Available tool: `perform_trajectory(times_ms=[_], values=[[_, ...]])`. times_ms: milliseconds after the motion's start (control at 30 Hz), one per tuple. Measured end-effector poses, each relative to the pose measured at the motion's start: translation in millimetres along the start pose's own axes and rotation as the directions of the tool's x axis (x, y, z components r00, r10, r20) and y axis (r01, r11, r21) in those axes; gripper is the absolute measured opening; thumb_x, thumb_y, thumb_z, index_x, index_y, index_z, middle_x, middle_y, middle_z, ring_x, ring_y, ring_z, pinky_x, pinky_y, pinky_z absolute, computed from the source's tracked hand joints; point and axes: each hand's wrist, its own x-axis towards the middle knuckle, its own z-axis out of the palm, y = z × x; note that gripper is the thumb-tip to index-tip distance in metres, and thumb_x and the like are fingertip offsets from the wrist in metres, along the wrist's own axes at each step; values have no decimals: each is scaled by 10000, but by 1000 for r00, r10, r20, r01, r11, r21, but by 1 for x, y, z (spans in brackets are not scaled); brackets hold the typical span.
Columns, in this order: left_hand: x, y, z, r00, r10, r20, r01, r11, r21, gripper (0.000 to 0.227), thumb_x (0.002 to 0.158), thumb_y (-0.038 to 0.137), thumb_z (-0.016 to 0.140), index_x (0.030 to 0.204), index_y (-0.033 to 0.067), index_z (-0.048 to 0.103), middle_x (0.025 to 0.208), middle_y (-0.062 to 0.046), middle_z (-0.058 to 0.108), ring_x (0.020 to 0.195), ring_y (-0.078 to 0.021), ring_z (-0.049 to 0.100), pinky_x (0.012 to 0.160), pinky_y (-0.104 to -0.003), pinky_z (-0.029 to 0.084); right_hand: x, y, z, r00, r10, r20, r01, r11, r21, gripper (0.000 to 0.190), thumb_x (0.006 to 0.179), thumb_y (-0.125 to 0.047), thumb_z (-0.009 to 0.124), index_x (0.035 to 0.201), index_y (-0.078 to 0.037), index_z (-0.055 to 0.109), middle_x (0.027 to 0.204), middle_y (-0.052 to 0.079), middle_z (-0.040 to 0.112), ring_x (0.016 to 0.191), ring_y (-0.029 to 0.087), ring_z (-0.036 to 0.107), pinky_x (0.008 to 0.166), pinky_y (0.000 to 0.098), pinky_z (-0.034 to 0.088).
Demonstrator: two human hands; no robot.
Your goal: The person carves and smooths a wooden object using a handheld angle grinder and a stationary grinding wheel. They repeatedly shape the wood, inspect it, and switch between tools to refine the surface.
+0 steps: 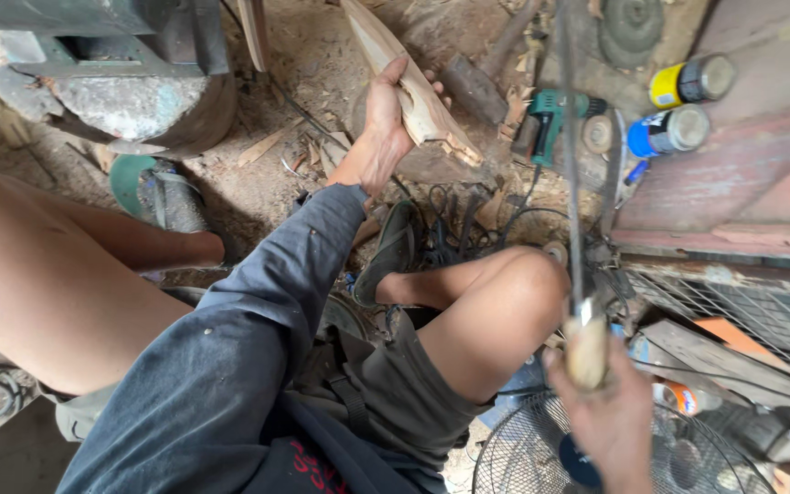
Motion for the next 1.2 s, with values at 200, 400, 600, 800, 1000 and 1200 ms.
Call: perform_trajectory(times_ms=[200, 400, 600, 800, 1000, 1200], values=[[10, 6, 19, 1000, 3, -30, -5, 997, -78, 505, 984, 332, 462, 1312, -43, 378, 877, -169, 558, 765, -323, 619, 711, -581, 574, -83, 50, 25, 997, -83, 6, 82, 970, -229, 312, 780, -186, 827, 1002, -21, 681, 777, 151, 745, 675, 255, 787, 632, 366, 638], [15, 8, 27, 998, 24, -55, -30, 994, -107, 608, 993, 346, 470, 1402, -76, 315, 880, -195, 552, 772, -344, 611, 740, -599, 571, -98, 69, 22, 992, -120, 28, 123, 947, -297, 491, 653, -121, 862, 1083, 37, 685, 798, 215, 722, 699, 312, 761, 640, 419, 626], [11, 15, 33, 993, 51, -102, -63, 990, -122, 667, 969, 355, 475, 1476, -11, 242, 874, -219, 542, 795, -367, 605, 767, -639, 558, -101, 72, 8, 993, -70, 93, 95, 947, -307, 509, 642, -139, 867, 1097, 14, 697, 737, 204, 718, 673, 300, 770, 656, 410, 626], [3, 22, 32, 993, 122, -2, -122, 993, -2, 503, 965, 310, 557, 1302, -31, 404, 870, -192, 571, 698, -331, 633, 662, -570, 591, -106, 68, 6, 981, -186, 62, 196, 920, -340, 491, 640, -156, 865, 1076, -1, 699, 732, 198, 717, 675, 323, 745, 668, 425, 608], [-9, 26, 35, 896, 422, 135, -443, 839, 315, 315, 924, 188, 619, 1177, 95, 457, 923, -134, 628, 682, -244, 680, 532, -450, 614, -115, 55, 7, 997, -9, 83, 30, 964, -262, 500, 675, -150, 856, 1135, -22, 707, 808, 189, 753, 759, 297, 790, 700, 400, 631], [-15, 26, 35, 923, 377, 74, -372, 828, 421, 272, 946, 214, 597, 1123, 32, 499, 758, -155, 629, 575, -246, 643, 505, -429, 586, -119, 60, 15, 992, -24, 127, 44, 987, -157, 454, 710, -130, 837, 1123, -9, 694, 896, 182, 774, 818, 256, 804, 734, 373, 645]])
